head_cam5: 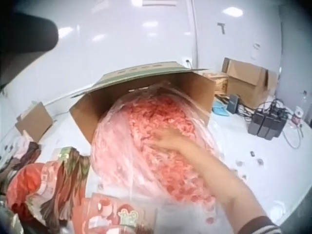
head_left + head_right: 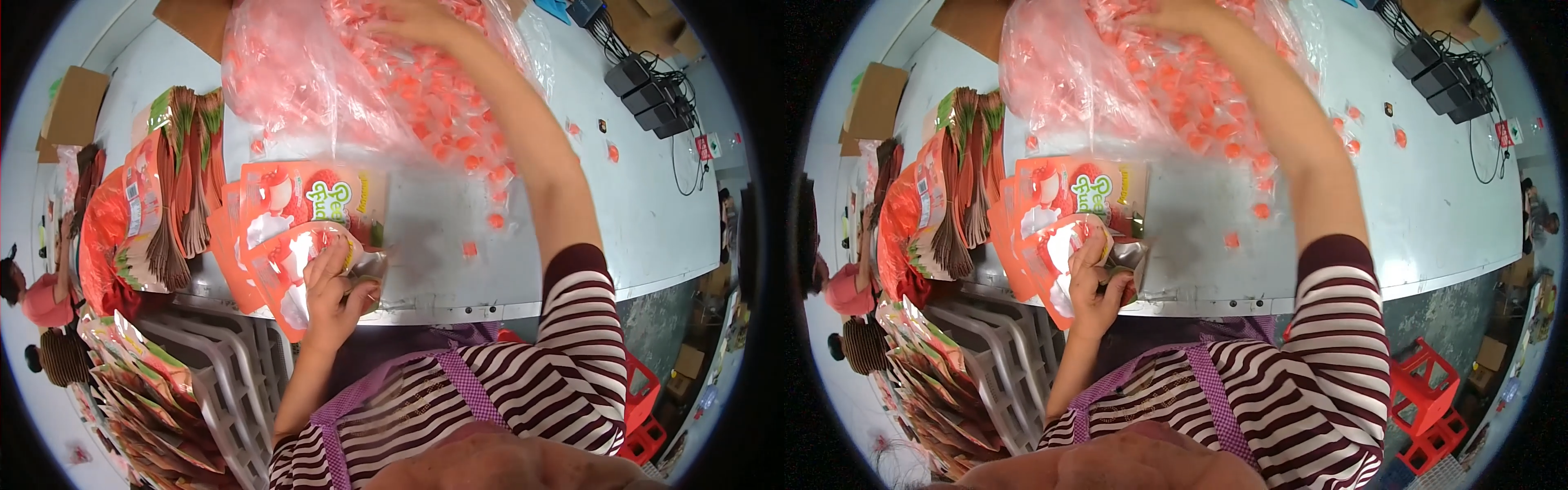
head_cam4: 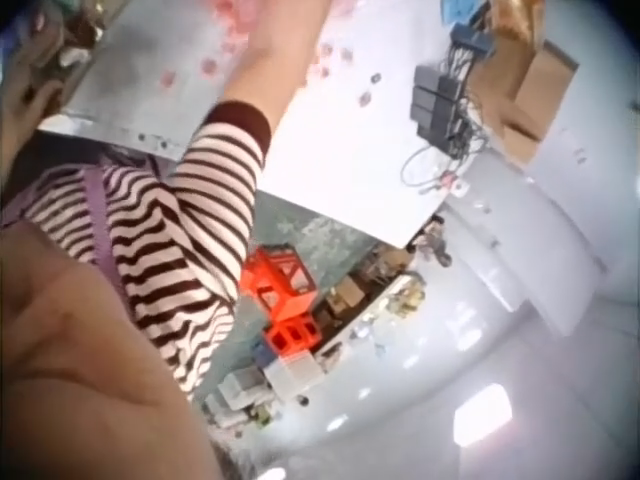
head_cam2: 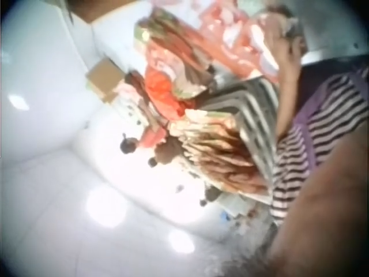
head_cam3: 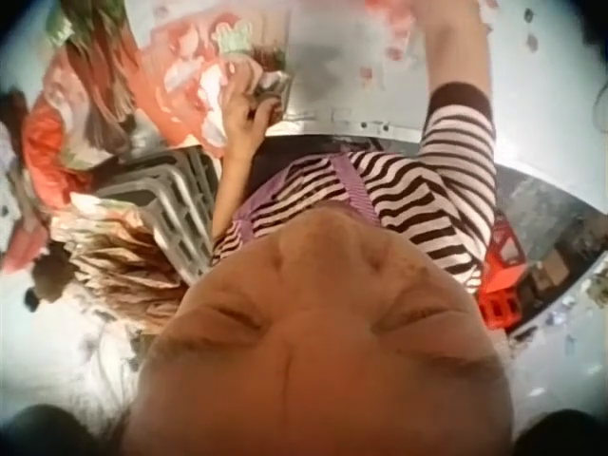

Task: The person is manually packaging small pink candies into pre-printed plastic bags at a workstation.

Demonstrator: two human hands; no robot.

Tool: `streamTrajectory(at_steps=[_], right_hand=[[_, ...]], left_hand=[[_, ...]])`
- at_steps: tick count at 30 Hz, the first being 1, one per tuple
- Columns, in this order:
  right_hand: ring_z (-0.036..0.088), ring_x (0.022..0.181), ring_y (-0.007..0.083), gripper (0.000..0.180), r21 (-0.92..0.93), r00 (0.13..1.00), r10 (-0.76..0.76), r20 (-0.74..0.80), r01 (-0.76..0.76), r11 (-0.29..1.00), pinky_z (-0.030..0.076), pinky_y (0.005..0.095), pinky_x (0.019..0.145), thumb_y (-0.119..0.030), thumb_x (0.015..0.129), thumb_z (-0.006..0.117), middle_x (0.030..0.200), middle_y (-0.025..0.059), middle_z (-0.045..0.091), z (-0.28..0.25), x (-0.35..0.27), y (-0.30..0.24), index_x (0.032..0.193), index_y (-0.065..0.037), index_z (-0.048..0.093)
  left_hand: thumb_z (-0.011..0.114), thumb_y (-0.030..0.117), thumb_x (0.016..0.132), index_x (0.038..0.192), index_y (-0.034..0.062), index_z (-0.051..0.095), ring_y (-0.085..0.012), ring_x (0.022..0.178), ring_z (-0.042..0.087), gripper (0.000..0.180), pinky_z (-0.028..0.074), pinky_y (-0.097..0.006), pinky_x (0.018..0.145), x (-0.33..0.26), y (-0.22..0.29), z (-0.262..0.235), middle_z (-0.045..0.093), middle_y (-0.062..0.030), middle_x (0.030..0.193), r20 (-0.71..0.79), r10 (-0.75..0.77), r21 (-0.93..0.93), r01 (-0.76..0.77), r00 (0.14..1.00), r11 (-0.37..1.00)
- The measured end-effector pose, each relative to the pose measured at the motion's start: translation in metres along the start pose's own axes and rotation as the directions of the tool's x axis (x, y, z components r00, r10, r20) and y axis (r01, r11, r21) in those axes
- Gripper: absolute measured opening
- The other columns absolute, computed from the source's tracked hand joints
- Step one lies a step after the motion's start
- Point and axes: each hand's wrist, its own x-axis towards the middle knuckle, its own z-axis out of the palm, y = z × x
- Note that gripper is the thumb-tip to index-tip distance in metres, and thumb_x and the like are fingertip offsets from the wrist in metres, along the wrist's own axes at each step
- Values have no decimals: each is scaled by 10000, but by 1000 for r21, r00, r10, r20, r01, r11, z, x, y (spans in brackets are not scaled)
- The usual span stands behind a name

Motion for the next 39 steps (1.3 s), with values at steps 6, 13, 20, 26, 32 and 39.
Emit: streamTrajectory(at_steps=[6,13,20,26,32,39], right_hand=[[388,1185,279,500,-17,998,14,-56,-15,1000,309,405,986,-535,781,560,1290,85,433,59,5,-1,1128,-175,572],[496,1061,287,359,-118,958,15,287,19,993,421,463,829,-433,775,532,1007,92,568,33,-58,13,880,-98,606],[508,1012,269,238,-354,968,-12,249,103,929,379,447,874,-320,804,536,949,78,576,-12,-144,2,859,-99,603],[488,1035,250,243,-220,999,-47,12,48,974,340,425,925,-296,851,536,980,70,584,-15,-215,9,973,-110,633],[501,995,264,200,-64,838,5,-546,-48,997,352,367,902,-216,786,648,1000,60,592,3,-303,-12,964,-125,657],[488,968,255,244,-97,884,157,-441,-221,970,353,362,833,-147,735,683,1008,61,580,65,-350,-74,977,-130,656]], left_hand=[[771,98,626,629,36,472,-346,1114,520,306,362,-384,903,-4,-1,1,511,-210,1268,-1,-33,-15,33,999,999],[760,63,648,639,35,455,-377,1122,508,306,364,-404,919,-5,-7,5,525,-238,1236,-36,-41,-64,38,999,997],[738,53,680,642,26,455,-355,1157,495,287,346,-400,949,-5,-8,5,522,-235,1243,-34,-51,-67,49,998,997],[736,64,693,649,20,457,-349,1171,486,285,346,-392,950,-4,-5,6,523,-230,1245,-19,-43,-79,42,999,996],[736,75,702,660,20,468,-336,1180,483,277,333,-384,959,-6,-7,3,521,-228,1250,-31,-66,-104,62,997,993],[740,84,702,657,26,469,-336,1178,485,281,337,-374,953,-4,-7,6,532,-216,1243,-38,-20,-87,17,999,996]])
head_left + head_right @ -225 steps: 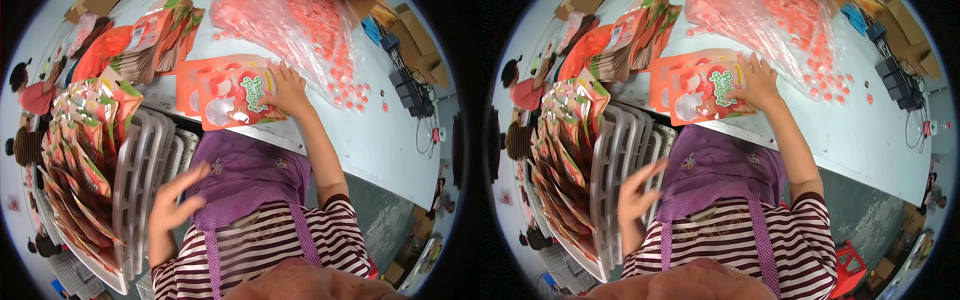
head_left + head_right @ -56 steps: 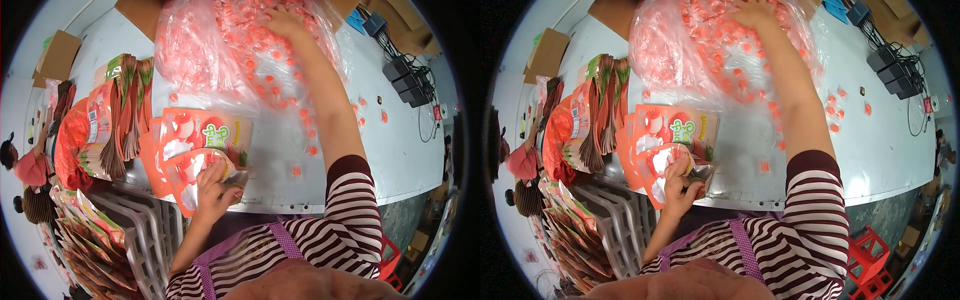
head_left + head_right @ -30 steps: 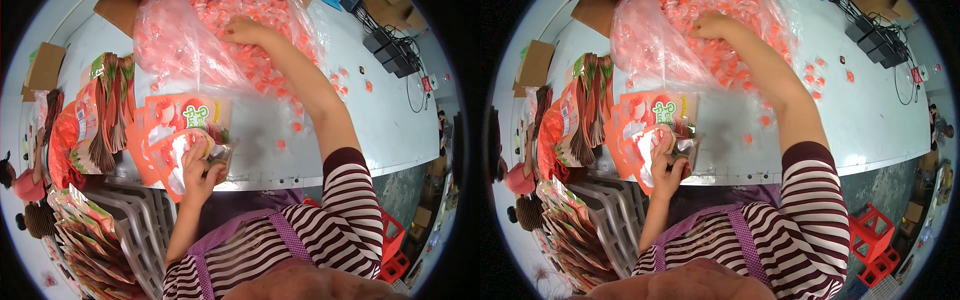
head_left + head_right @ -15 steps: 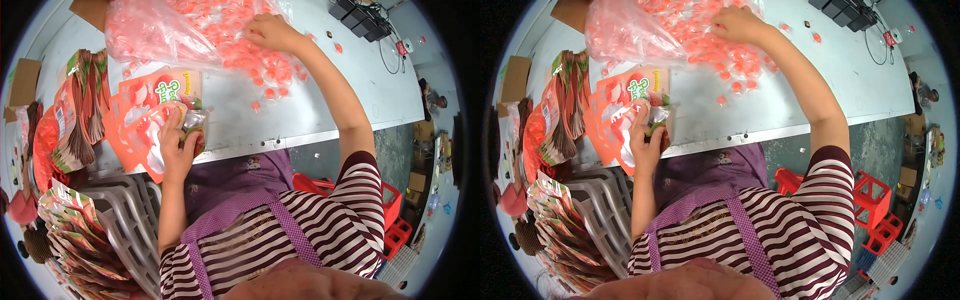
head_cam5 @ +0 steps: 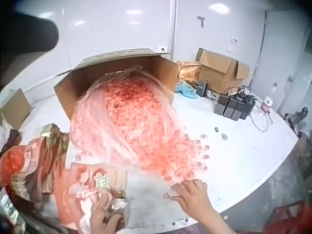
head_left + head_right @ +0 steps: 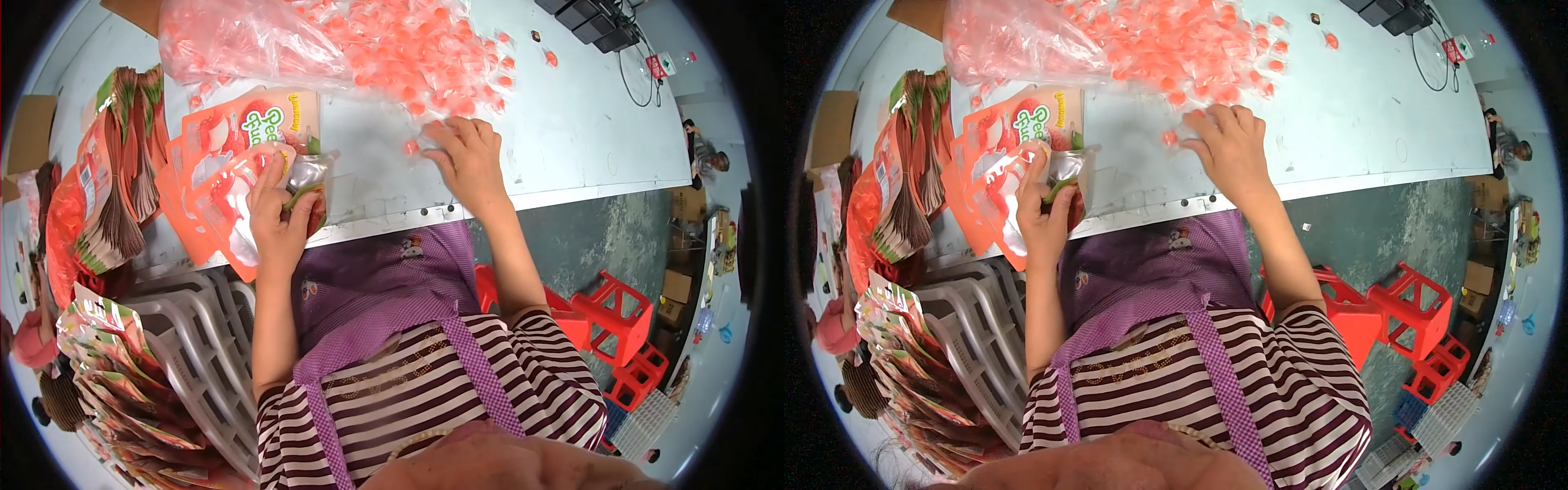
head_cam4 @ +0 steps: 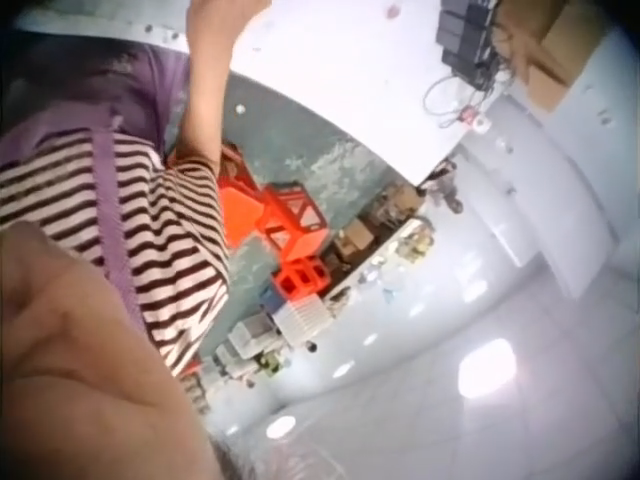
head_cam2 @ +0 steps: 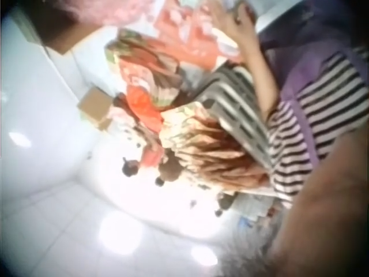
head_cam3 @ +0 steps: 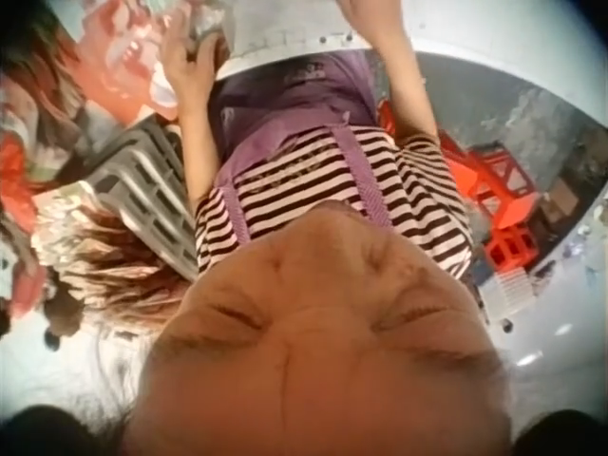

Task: The person is manually packaging small pink candies into pre-printed plastic bags at a workstation.

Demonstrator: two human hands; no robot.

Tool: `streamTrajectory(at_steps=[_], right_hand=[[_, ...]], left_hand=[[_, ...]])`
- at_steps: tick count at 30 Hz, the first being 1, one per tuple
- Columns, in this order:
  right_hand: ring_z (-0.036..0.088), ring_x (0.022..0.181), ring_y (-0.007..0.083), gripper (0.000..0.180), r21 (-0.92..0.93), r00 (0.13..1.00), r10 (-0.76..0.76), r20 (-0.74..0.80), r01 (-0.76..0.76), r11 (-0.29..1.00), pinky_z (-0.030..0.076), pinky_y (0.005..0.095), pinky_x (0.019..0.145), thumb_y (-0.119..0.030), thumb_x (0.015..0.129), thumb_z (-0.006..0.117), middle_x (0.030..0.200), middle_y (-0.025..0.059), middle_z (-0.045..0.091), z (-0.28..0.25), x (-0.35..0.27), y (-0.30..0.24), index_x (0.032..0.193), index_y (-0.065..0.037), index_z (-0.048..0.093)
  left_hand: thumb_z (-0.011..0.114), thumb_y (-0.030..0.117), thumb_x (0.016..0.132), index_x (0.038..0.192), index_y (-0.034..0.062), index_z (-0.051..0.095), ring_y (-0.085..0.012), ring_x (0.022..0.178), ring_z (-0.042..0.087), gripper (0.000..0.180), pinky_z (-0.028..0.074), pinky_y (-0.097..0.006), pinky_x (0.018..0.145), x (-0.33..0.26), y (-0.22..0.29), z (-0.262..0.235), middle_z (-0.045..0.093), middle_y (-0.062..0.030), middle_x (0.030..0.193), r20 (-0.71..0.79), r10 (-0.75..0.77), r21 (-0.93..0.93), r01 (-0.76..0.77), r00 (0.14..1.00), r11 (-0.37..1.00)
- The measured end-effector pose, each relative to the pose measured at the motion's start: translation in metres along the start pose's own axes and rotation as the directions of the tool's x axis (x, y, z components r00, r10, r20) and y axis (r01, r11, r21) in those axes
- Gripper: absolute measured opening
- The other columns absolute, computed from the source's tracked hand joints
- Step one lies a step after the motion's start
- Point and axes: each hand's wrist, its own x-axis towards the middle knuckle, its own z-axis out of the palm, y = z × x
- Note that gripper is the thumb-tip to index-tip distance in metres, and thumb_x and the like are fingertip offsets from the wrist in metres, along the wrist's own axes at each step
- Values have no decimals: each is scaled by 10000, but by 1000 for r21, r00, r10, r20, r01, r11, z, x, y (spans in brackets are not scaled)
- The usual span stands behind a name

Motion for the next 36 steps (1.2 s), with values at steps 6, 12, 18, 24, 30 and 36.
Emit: streamTrajectory(at_steps=[6,12,18,24,30,36], right_hand=[[484,973,257,285,100,1000,24,-9,-23,995,353,371,828,-137,731,681,1034,63,566,0,-19,2,1012,-114,639],[482,984,269,331,163,998,-55,13,52,985,354,387,862,-129,693,702,1070,76,550,11,-24,-29,1015,-110,623],[461,1038,283,356,240,993,-117,30,106,965,347,385,894,-122,696,701,1131,86,528,17,-25,-38,1039,-100,608],[447,1059,303,390,194,1000,6,-17,-3,981,328,388,930,-140,733,677,1185,111,520,9,10,-13,1104,-59,587],[426,1088,301,367,70,982,-55,182,43,997,319,387,939,-178,789,622,1279,91,492,14,19,-9,1133,-57,577],[414,1104,298,359,154,990,-6,138,-16,988,315,390,946,-141,789,617,1271,100,495,13,-1,-17,1141,-82,578]], left_hand=[[742,95,704,655,27,466,-330,1173,490,288,338,-378,949,-1,2,0,535,-208,1243,-27,-23,-22,22,999,1000],[742,95,702,648,32,457,-327,1166,494,296,339,-374,947,0,1,-1,532,-205,1248,-12,3,11,-3,1000,1000],[741,96,702,656,33,454,-333,1171,490,298,333,-378,956,-1,0,1,530,-201,1252,-17,-25,-5,25,1000,1000],[740,89,701,662,34,458,-332,1183,483,290,336,-376,957,0,1,1,530,-204,1250,-17,11,7,-11,1000,1000],[750,80,686,659,33,464,-326,1173,491,292,340,-370,949,-1,2,2,531,-204,1249,-31,-23,-24,23,999,999],[752,71,681,662,32,467,-316,1170,494,288,344,-363,944,0,0,0,531,-208,1247,-25,6,-9,-7,1000,1000]])
